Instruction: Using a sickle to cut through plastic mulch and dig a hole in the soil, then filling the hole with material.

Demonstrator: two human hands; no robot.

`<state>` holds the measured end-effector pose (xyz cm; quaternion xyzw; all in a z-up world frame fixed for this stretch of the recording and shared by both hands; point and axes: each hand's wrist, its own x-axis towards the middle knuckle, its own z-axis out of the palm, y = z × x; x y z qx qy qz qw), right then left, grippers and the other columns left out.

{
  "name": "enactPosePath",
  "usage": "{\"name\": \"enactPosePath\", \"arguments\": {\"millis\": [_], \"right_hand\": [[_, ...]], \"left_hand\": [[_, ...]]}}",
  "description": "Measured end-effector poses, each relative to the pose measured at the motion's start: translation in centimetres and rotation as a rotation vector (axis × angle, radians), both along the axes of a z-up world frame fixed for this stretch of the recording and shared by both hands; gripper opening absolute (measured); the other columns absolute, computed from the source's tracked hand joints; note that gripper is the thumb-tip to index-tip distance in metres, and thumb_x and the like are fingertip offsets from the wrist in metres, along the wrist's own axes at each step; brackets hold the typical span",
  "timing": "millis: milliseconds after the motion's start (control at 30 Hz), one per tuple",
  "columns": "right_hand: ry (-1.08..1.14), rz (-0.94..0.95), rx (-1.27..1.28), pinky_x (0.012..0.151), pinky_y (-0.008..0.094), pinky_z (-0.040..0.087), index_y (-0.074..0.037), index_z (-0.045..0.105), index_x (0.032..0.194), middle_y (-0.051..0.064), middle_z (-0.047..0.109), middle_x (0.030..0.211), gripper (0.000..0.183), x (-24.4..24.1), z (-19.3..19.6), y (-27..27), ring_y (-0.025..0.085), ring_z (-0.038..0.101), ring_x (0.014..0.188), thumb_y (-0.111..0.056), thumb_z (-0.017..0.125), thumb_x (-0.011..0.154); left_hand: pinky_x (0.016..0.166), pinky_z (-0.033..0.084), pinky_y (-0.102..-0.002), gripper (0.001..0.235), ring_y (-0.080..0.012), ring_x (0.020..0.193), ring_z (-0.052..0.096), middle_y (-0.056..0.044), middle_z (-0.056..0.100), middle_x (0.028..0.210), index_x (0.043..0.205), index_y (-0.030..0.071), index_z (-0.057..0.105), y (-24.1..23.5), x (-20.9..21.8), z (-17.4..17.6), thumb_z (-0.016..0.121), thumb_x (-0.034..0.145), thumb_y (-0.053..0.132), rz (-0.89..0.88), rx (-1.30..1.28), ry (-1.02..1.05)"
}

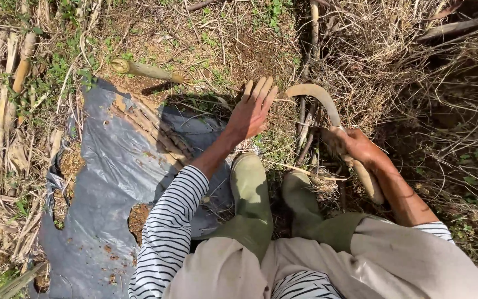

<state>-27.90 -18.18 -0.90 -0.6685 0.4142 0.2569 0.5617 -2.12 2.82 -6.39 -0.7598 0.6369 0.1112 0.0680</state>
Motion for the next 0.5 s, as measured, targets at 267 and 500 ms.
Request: {"name": "enactPosePath", "arguments": {"millis": [267,500], "right_hand": [[-0.271,-0.190,-0.071,0.048,0.036,0.050,-0.007,0.058,0.093,0.013,0.057,0.067,0.058,2.9,-1.5,-2.4,0.022,0.055,0.053,-0.060,0.049,0.114],[-0.136,0.121,0.012,0.061,0.046,0.050,0.007,0.061,0.095,0.025,0.059,0.069,0.073,0.2,0.3,-0.4,0.032,0.055,0.064,-0.060,0.037,0.111]], "left_hand": [[0.118,0.018,-0.054,0.083,-0.0343,0.150,0.030,-0.019,0.032,0.159,0.159,0.015,0.025,-1.8,-0.3,-3.8,0.062,0.094,0.052,-0.170,0.059,-0.122],[0.086,0.053,-0.034,0.053,-0.0253,0.122,0.065,-0.010,0.064,0.123,0.140,0.023,0.046,1.6,-0.9,-3.0,0.054,0.092,0.002,-0.260,0.135,-0.218]]}}
